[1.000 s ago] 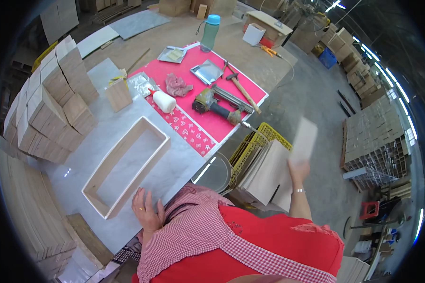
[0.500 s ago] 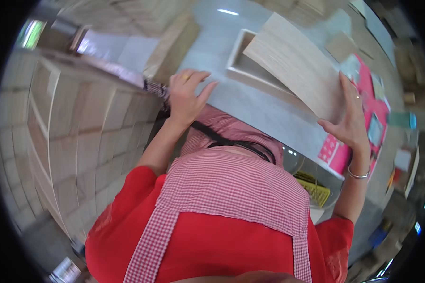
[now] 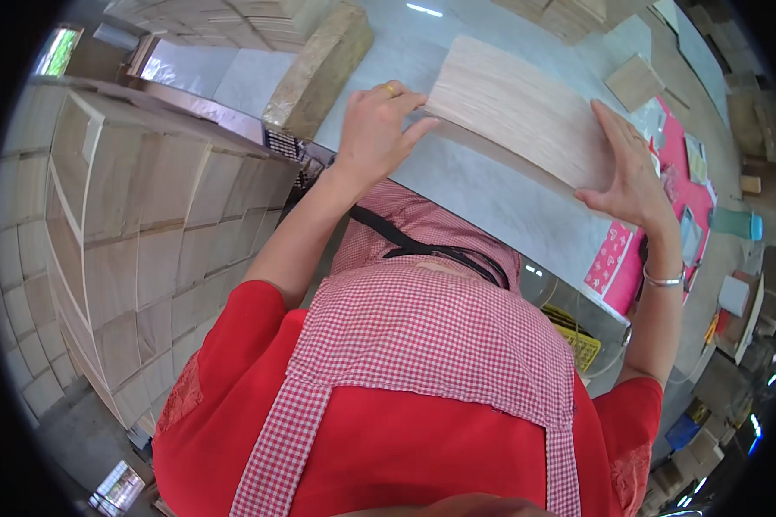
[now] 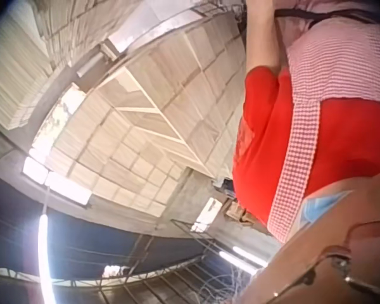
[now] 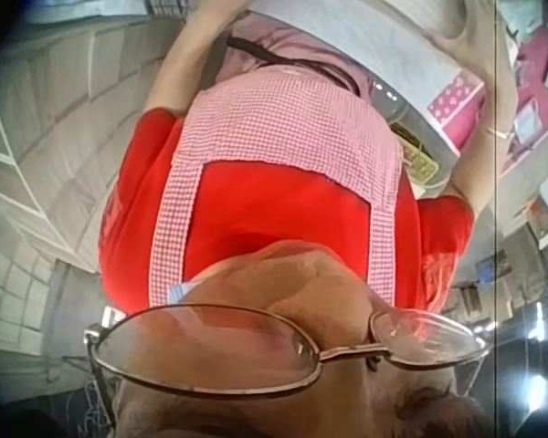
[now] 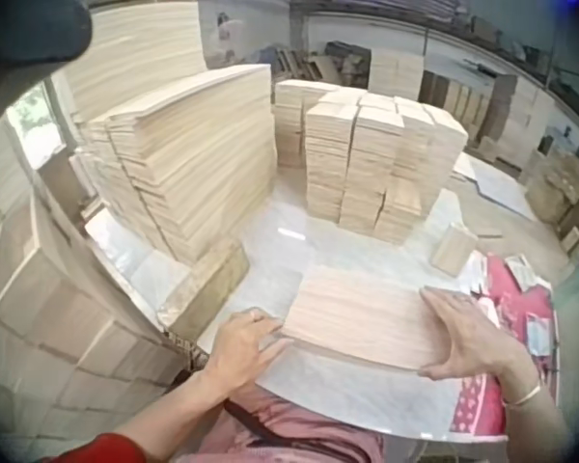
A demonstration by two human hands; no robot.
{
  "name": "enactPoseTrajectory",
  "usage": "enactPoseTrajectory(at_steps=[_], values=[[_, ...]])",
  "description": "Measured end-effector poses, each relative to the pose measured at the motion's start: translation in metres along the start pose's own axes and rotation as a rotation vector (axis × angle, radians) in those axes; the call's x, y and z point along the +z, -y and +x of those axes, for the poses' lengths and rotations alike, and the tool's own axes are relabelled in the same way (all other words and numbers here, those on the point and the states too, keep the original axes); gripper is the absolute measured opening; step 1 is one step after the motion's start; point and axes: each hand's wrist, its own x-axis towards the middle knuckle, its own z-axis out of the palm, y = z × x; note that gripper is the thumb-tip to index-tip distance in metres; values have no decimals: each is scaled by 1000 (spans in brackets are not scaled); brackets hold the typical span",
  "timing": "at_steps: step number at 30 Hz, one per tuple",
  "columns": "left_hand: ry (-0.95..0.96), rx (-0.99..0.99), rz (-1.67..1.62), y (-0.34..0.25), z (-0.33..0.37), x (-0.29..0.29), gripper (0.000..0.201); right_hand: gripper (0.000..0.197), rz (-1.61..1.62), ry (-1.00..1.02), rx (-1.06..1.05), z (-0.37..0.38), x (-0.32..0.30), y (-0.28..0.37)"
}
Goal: Assembling wooden boxes by applying glue to joints and using a pneumatic nail gun to secure the pieces.
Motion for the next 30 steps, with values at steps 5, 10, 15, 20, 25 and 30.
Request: enactPoseTrajectory(at_steps=[5,10,15,20,25,30], values=[[2,98,143,-8,4,-2,26,106,-19,0,-38,1,11,-13],[57,130,267,-11,10,-11,23,104,-40,9,-47,5,17,-17],[88,135,334,-18,14,-13,21,103,-58,-13,-50,1,23,-19],[106,145,341,-20,15,-15,20,104,-69,3,-31,2,29,-18],[120,133,323,-22,17,-17,20,104,-83,3,-29,2,33,-21],[141,106,287,-22,20,-16,20,91,-177,-145,-48,-12,42,-22]])
